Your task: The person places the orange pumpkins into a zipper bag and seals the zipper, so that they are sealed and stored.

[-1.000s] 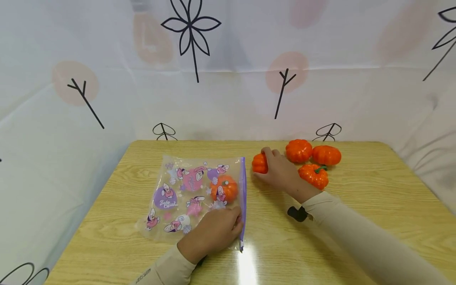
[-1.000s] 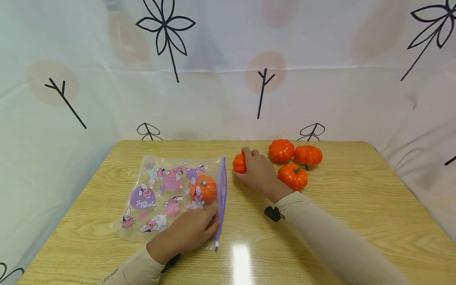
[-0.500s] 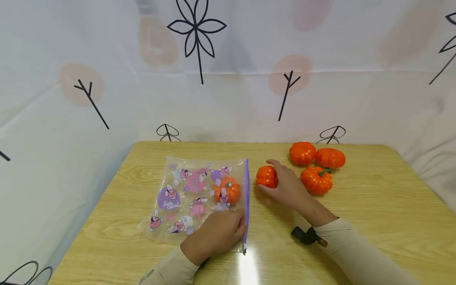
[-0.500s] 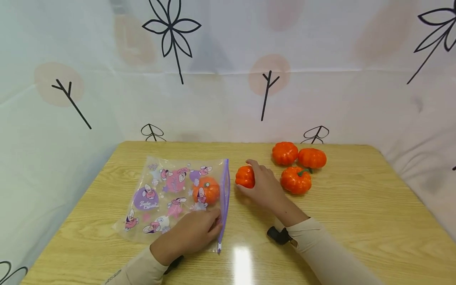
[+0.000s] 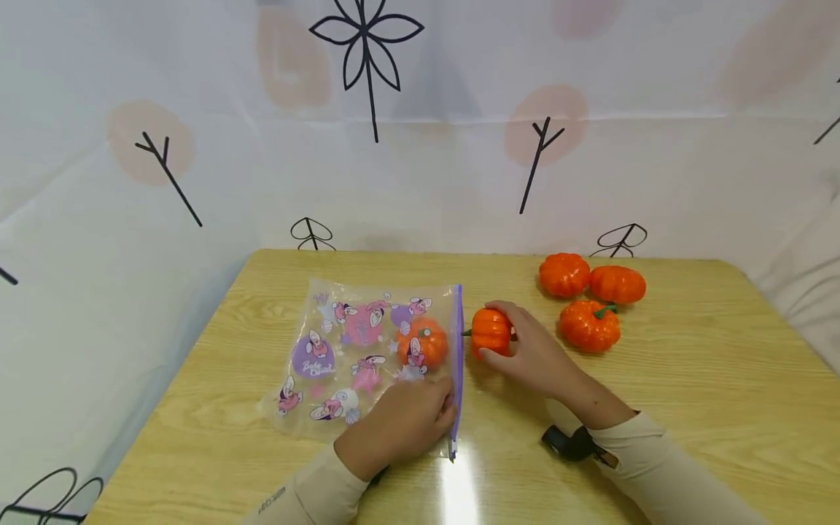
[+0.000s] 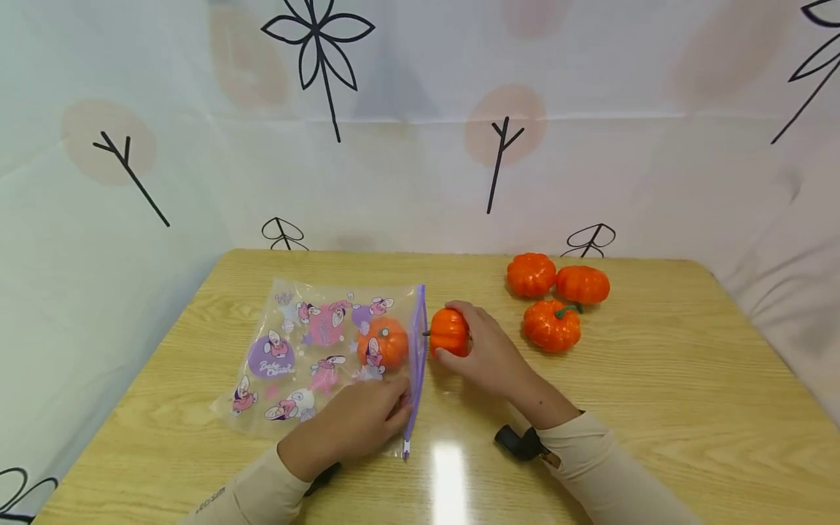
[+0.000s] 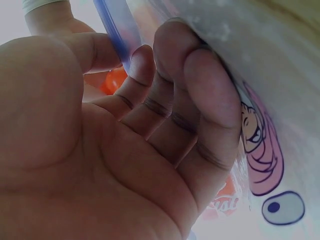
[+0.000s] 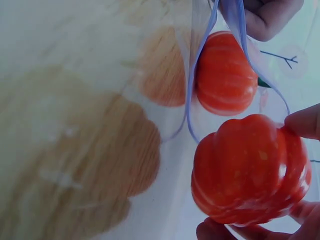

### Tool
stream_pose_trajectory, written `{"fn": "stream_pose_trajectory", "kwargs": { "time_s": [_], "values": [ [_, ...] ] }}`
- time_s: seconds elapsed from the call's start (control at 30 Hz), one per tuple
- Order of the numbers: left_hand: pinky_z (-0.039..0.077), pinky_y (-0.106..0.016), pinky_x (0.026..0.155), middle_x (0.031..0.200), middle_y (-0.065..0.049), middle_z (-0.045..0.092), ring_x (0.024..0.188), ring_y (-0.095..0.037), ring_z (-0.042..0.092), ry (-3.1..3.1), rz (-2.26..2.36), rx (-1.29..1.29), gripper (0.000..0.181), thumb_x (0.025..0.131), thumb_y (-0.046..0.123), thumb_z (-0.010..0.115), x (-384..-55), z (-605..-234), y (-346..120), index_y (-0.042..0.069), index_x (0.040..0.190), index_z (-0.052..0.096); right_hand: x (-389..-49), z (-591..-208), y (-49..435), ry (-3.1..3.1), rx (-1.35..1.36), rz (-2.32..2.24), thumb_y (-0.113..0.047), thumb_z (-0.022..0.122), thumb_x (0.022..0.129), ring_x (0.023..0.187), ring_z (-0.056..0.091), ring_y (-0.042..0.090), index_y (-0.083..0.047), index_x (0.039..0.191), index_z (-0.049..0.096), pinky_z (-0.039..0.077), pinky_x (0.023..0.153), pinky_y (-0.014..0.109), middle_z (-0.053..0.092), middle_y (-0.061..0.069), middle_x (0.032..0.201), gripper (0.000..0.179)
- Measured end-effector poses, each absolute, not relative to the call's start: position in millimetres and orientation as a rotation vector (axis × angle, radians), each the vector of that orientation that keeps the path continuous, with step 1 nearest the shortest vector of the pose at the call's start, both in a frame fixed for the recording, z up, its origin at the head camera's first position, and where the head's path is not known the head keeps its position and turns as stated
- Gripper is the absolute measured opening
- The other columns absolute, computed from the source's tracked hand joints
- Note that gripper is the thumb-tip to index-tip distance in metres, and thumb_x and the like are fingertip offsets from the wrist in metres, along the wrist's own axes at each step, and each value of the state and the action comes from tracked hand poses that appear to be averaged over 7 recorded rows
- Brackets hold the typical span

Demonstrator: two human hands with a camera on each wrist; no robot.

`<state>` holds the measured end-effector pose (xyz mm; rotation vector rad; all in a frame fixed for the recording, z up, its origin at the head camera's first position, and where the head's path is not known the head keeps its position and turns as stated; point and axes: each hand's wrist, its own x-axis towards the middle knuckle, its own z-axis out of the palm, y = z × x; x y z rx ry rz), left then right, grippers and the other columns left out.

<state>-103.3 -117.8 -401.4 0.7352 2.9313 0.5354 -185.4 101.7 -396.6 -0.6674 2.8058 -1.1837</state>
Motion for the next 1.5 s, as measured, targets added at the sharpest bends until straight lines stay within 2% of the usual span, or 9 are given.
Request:
{"fn": "stream_pose_trajectory", "kwargs": {
  "time_s": [0.13, 0.37, 0.53, 0.7, 1.03, 1.3, 1.5],
  "values": [
    [0.033, -0.022, 0.049, 0.061, 0.009, 0.040, 0.052, -0.007, 0.040, 2.927, 0.535, 0.737, 0.017, 0.096, 0.024, 0.058, -105.2, -400.1, -117.4, 0.019, 0.081, 0.052, -185.1, -396.0, 103.0, 2.748, -0.676, -1.248, -0.026, 0.074, 0.087, 0.107, 0.059, 0.026, -0.011, 0.144, 0.039, 0.054, 0.086, 0.039, 0.055, 0.013, 0.131, 0.069],
    [0.034, -0.022, 0.049, 0.062, 0.008, 0.040, 0.052, -0.007, 0.041, 2.922, 0.534, 0.742, 0.017, 0.097, 0.023, 0.057, -106.6, -401.5, -117.4, 0.018, 0.082, 0.052, -184.7, -396.6, 104.9, 2.731, -0.641, -1.279, -0.033, 0.074, 0.088, 0.092, 0.058, 0.021, -0.014, 0.143, 0.039, 0.051, 0.073, 0.028, 0.060, 0.010, 0.126, 0.067],
    [0.031, -0.022, 0.047, 0.061, 0.009, 0.037, 0.050, -0.006, 0.038, 2.943, 0.520, 0.763, 0.017, 0.095, 0.022, 0.058, -105.3, -403.2, -118.4, 0.019, 0.080, 0.051, -184.4, -399.4, 102.8, 2.677, -0.638, -1.319, -0.031, 0.072, 0.089, 0.083, 0.057, 0.020, -0.012, 0.141, 0.037, 0.050, 0.069, 0.026, 0.062, 0.014, 0.123, 0.066],
    [0.031, -0.022, 0.047, 0.060, 0.009, 0.037, 0.050, -0.006, 0.038, 2.987, 0.493, 0.766, 0.019, 0.094, 0.022, 0.058, -104.7, -404.1, -118.9, 0.019, 0.078, 0.050, -187.4, -402.7, 100.0, 2.608, -0.665, -1.384, -0.027, 0.071, 0.091, 0.088, 0.063, 0.019, -0.010, 0.142, 0.031, 0.053, 0.076, 0.029, 0.055, 0.018, 0.134, 0.067],
    [0.029, -0.022, 0.046, 0.059, 0.010, 0.035, 0.048, -0.006, 0.036, 3.036, 0.448, 0.778, 0.020, 0.092, 0.023, 0.059, -105.1, -407.0, -117.0, 0.019, 0.076, 0.048, -192.8, -405.5, 98.1, 2.479, -0.704, -1.443, -0.023, 0.069, 0.093, 0.110, 0.061, 0.031, -0.012, 0.150, 0.026, 0.056, 0.087, 0.038, 0.043, 0.020, 0.150, 0.072],
    [0.031, -0.021, 0.045, 0.062, 0.011, 0.041, 0.048, -0.006, 0.038, 3.039, 0.435, 0.810, 0.012, 0.085, 0.022, 0.064, -105.6, -407.5, -117.8, 0.018, 0.082, 0.054, -192.7, -407.0, 96.8, 2.412, -0.681, -1.451, -0.022, 0.068, 0.093, 0.127, 0.052, 0.035, -0.015, 0.155, 0.024, 0.053, 0.097, 0.045, 0.039, 0.015, 0.153, 0.076],
    [0.030, -0.022, 0.046, 0.072, 0.010, 0.043, 0.051, -0.007, 0.039, 3.058, 0.400, 0.824, 0.020, 0.093, 0.028, 0.062, -106.1, -407.3, -117.1, 0.021, 0.079, 0.049, -191.7, -405.9, 96.8, 2.413, -0.719, -1.439, -0.021, 0.068, 0.093, 0.127, 0.053, 0.036, -0.013, 0.155, 0.026, 0.054, 0.097, 0.044, 0.042, 0.016, 0.150, 0.075]
  ]
}}
